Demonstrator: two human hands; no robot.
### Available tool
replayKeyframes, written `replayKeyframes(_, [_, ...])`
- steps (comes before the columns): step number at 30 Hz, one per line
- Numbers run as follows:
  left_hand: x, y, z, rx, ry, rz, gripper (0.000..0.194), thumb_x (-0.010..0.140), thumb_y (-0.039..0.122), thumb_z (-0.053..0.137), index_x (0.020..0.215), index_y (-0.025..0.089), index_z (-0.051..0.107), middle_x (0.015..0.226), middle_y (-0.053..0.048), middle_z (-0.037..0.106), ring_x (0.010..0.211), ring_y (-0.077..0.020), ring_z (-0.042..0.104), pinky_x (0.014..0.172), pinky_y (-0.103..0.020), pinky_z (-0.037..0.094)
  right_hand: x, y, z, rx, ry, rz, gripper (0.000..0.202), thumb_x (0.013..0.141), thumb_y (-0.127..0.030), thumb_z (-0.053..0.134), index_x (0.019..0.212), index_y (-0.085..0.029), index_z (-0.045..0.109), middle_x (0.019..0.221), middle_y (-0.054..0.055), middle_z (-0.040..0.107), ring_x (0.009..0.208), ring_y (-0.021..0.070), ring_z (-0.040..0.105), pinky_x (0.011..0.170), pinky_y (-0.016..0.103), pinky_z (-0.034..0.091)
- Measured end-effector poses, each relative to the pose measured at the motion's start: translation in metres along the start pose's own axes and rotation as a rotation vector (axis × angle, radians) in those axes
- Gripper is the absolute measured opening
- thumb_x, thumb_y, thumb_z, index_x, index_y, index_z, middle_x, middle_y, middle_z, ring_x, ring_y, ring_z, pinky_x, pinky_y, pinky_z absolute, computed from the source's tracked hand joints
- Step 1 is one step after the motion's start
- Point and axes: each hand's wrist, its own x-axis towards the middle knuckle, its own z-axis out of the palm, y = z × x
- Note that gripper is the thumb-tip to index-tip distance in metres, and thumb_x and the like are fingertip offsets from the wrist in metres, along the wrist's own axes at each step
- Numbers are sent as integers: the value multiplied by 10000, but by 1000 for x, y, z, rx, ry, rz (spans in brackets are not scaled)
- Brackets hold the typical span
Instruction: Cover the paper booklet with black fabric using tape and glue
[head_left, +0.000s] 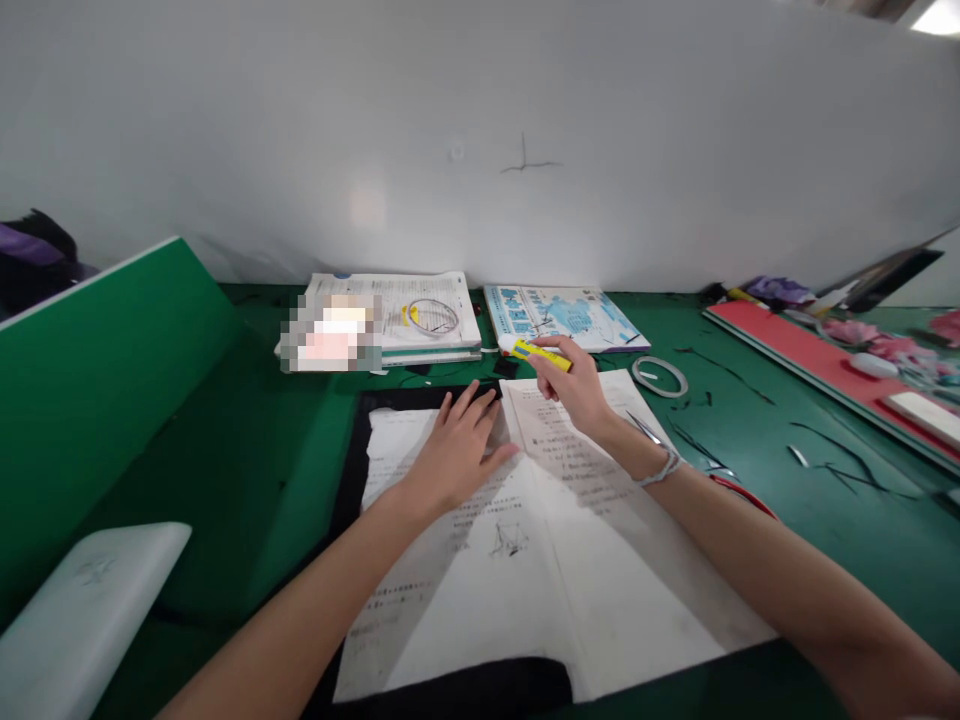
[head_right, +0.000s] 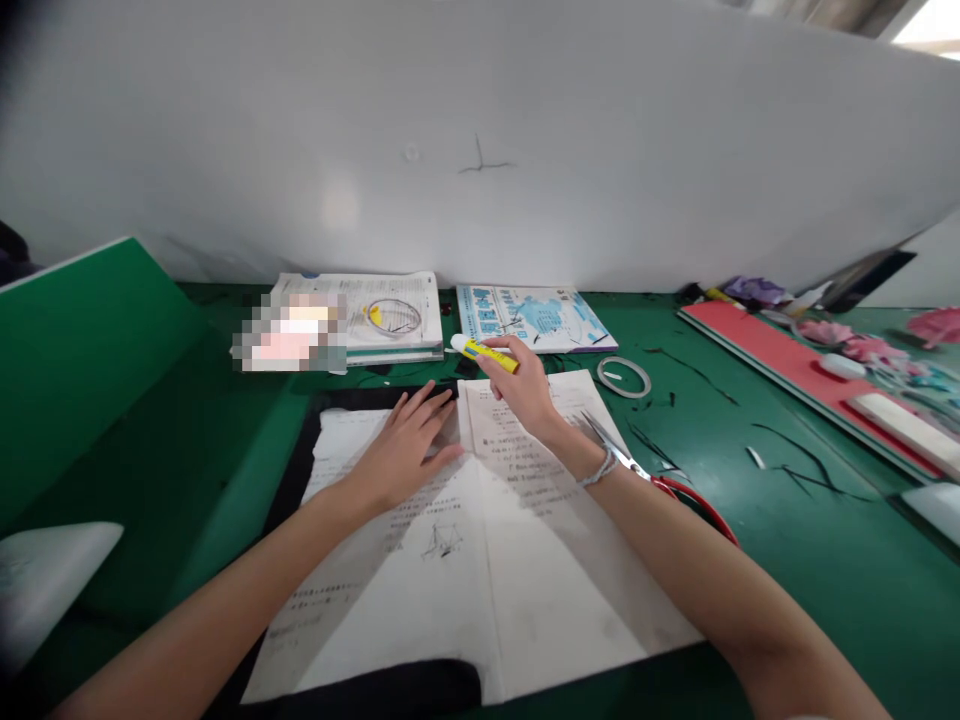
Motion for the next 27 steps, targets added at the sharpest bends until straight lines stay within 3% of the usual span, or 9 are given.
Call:
replayKeyframes(8, [0, 1, -2, -51, -7, -25, 624, 957, 534, 333, 1380, 85, 430, 1477, -132, 413, 1445, -274, 197, 1190, -505, 147, 0, -4, -1, 32, 85, -70, 251, 740, -373, 724, 884, -186, 640, 469, -77, 474, 389, 66, 388, 391, 215, 310])
replayKeyframes(12, [0, 1, -5, -111, 3, -24, 560, 953, 519, 361, 1360, 145, 449, 1463, -113, 429, 1452, -259, 180, 1186, -517, 151, 0, -9, 0, 83, 134, -70, 238, 742, -377, 712, 860, -185, 635, 435, -89, 443, 377, 71, 397, 385, 215, 298])
replayKeyframes(18, [1, 0, -5, -89, -42, 8, 622, 958, 574, 261, 1403, 168, 415, 1521, -76, 358, 1465, -276, 117, 1182, -551, 129, 0, -9, 1, 76, 129, -45, 240, 740, -383, 702, 857, -186, 631, 426, -93, 435, 370, 70, 397, 383, 213, 299])
replayKeyframes(27, [1, -2, -2, -89, -23, 12, 646, 961, 566, 250, 1398, 125, 430, 1485, -116, 400, 1453, -286, 161, 1179, -545, 143, 0, -8, 0, 56, 72, -51, 237, 766, -386, 688, 887, -189, 639, 424, -78, 444, 381, 78, 385, 388, 225, 283])
